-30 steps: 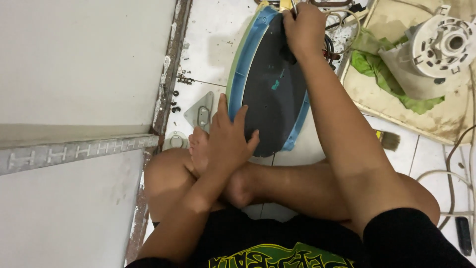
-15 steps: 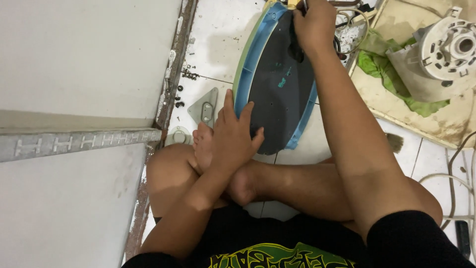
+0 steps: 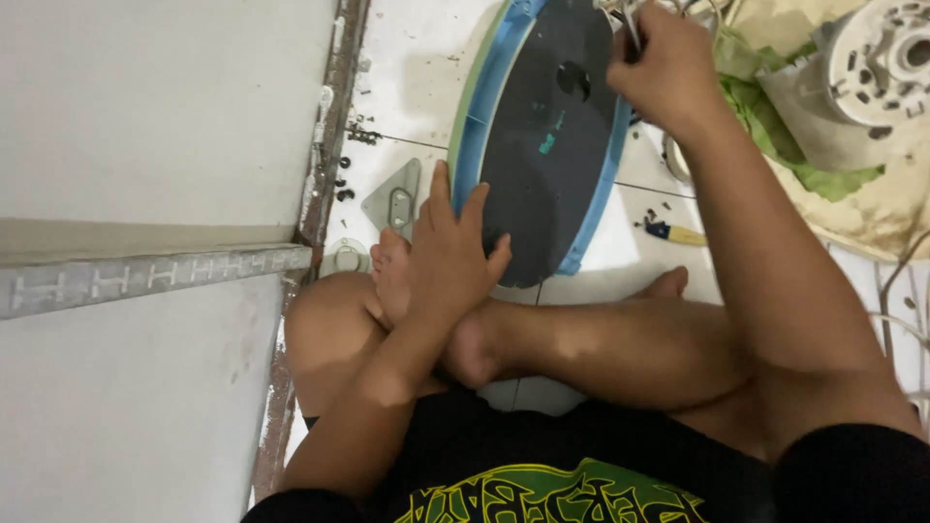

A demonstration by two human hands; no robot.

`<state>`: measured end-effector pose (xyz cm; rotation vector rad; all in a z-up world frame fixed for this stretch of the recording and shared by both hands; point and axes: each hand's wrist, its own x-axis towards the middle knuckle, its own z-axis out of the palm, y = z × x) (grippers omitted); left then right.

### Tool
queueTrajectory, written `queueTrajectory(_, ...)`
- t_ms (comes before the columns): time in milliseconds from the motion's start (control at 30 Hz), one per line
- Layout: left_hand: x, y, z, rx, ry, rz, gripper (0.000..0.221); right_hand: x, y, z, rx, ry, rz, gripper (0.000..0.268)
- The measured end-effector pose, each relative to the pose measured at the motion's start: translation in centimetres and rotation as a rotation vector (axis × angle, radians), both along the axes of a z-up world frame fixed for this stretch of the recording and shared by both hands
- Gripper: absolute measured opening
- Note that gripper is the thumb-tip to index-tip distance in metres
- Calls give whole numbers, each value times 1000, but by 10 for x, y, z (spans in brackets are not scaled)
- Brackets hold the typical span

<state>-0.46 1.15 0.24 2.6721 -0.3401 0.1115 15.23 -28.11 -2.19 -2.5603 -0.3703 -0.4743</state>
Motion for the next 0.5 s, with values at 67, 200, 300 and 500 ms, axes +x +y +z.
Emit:
queueTrajectory(67, -2, -1, -3, -5, 21, -4, 67, -34, -17, 8, -54, 166, 16, 14)
queueTrajectory(200, -2, -2, -12, 14, -109, -12, 68, -86, -54, -15, -155, 693, -48, 30)
queueTrajectory(300, -7, -1, -20, 40, -136, -14, 68, -108, -79, -65, -218, 802, -113, 31)
queueTrajectory(500, -12, -1, -14, 92, -187, 4, 65, -108, -94, -127, -394, 789, -58, 38)
